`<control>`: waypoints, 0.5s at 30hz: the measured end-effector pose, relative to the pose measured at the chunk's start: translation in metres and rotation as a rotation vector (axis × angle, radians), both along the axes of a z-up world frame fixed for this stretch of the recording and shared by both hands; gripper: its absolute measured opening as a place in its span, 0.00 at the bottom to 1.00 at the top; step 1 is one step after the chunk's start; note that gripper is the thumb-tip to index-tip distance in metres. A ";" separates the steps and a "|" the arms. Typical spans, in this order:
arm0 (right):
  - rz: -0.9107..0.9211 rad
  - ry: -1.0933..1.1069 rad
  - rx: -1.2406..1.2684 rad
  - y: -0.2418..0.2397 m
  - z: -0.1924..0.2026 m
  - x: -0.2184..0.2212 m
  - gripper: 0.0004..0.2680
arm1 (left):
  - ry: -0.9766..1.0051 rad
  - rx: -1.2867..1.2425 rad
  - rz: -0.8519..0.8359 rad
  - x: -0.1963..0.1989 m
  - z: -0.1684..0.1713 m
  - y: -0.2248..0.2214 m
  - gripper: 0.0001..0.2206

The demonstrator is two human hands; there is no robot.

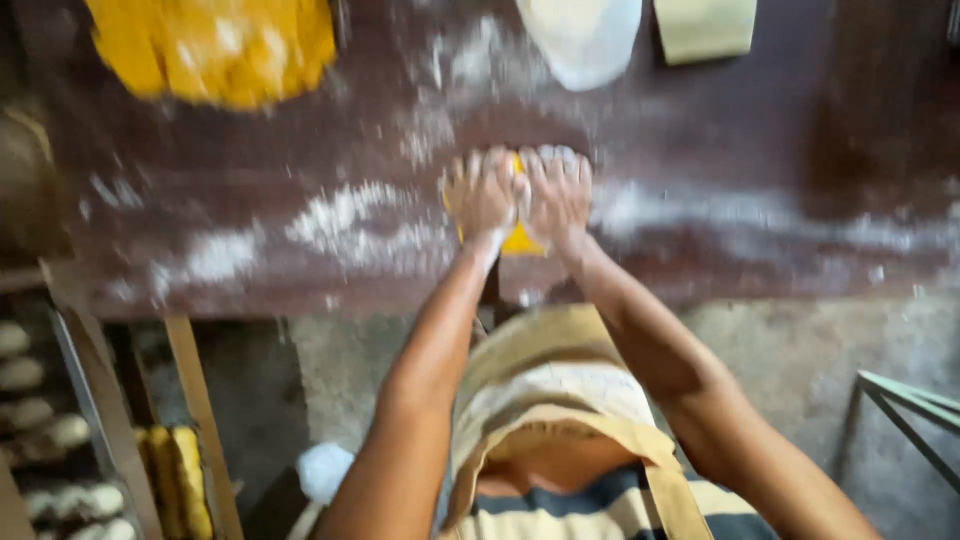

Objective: Rolling yellow dough into long ropes and placing small, uniform pieces onto a baking tray in a bakery.

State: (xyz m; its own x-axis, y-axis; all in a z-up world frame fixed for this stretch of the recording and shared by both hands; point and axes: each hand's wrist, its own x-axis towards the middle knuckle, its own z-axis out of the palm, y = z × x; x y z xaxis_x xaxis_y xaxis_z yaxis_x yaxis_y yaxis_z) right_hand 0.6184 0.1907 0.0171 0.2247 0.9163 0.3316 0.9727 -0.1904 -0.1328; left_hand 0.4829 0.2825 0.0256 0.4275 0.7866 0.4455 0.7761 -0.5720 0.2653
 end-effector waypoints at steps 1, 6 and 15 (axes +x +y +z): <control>0.015 0.027 -0.008 -0.009 0.014 -0.006 0.21 | -0.006 0.015 -0.050 -0.005 -0.001 -0.008 0.21; 0.071 -0.018 0.039 -0.123 0.051 -0.072 0.36 | -0.128 -0.056 -0.327 -0.093 0.029 -0.112 0.26; -0.074 0.065 0.448 -0.080 0.085 -0.064 0.23 | -0.520 0.091 -0.174 -0.046 0.061 -0.071 0.11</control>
